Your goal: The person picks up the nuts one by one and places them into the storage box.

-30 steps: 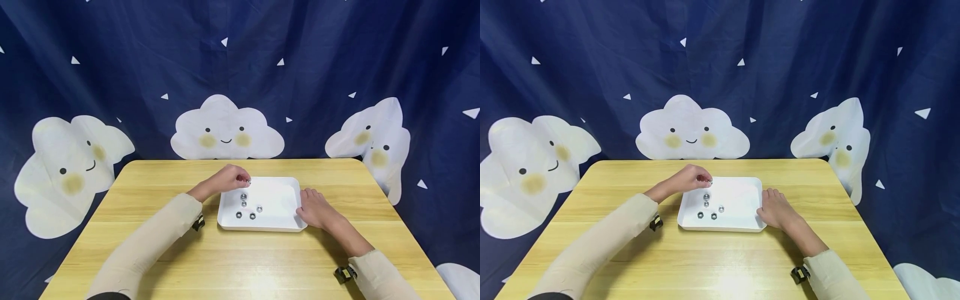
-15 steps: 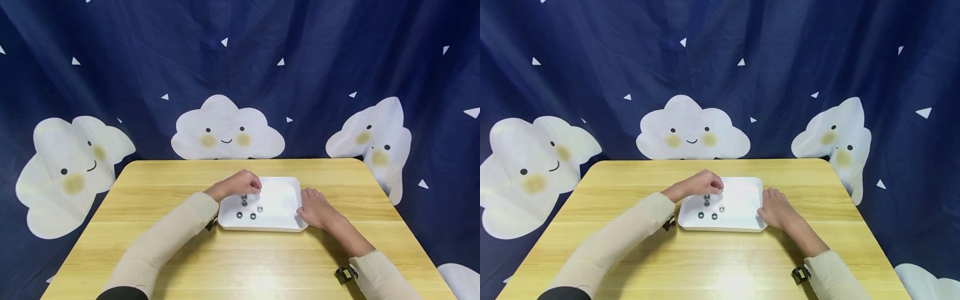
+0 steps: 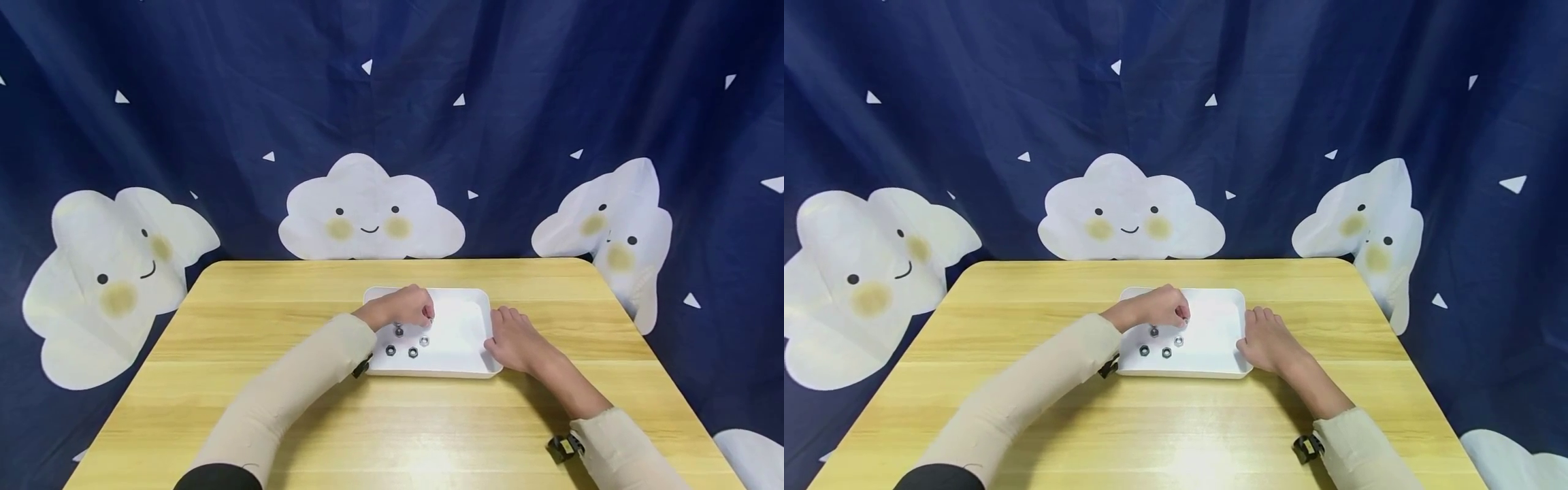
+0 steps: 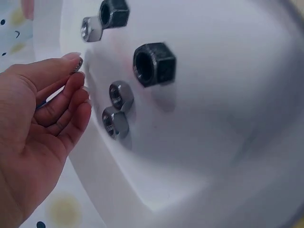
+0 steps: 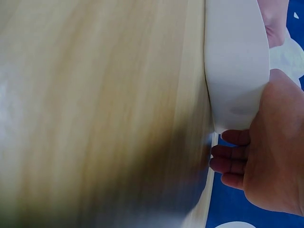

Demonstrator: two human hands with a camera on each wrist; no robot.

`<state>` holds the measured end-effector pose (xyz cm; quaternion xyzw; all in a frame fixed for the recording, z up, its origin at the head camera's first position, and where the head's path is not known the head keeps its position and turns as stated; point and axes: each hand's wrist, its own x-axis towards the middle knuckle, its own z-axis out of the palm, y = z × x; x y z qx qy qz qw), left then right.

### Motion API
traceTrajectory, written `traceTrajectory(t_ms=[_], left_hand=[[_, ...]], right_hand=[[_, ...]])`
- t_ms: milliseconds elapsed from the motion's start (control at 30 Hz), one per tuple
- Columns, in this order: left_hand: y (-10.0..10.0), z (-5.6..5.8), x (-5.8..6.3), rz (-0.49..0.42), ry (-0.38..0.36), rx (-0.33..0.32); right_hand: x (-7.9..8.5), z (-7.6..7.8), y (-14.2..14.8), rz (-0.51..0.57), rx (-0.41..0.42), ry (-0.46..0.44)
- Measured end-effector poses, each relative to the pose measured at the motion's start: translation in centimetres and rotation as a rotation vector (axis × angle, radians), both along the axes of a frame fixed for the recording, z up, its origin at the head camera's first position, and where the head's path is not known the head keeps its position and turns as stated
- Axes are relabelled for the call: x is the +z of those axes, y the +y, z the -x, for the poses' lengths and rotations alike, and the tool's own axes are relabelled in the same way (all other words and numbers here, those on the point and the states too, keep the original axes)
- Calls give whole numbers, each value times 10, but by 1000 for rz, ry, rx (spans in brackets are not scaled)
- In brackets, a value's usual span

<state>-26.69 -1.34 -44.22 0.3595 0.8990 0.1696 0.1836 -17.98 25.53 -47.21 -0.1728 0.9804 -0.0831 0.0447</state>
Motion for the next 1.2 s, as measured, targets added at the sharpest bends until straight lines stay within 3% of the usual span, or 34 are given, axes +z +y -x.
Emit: traceTrajectory(t_ms=[167,400,867,1200], left_hand=[[3,-1,-3,12,-8,23],[1,-3,2,20,-19,50],[3,-10,6,45,0,53],[-18,-9,6,-5,29,42]], right_hand=[[1,0,-1,-5,4,-4],[3,0,-1,-6,-3,7],[2,-2,-3,5,-6,10],[2,-2,-1,46,-24,-22]])
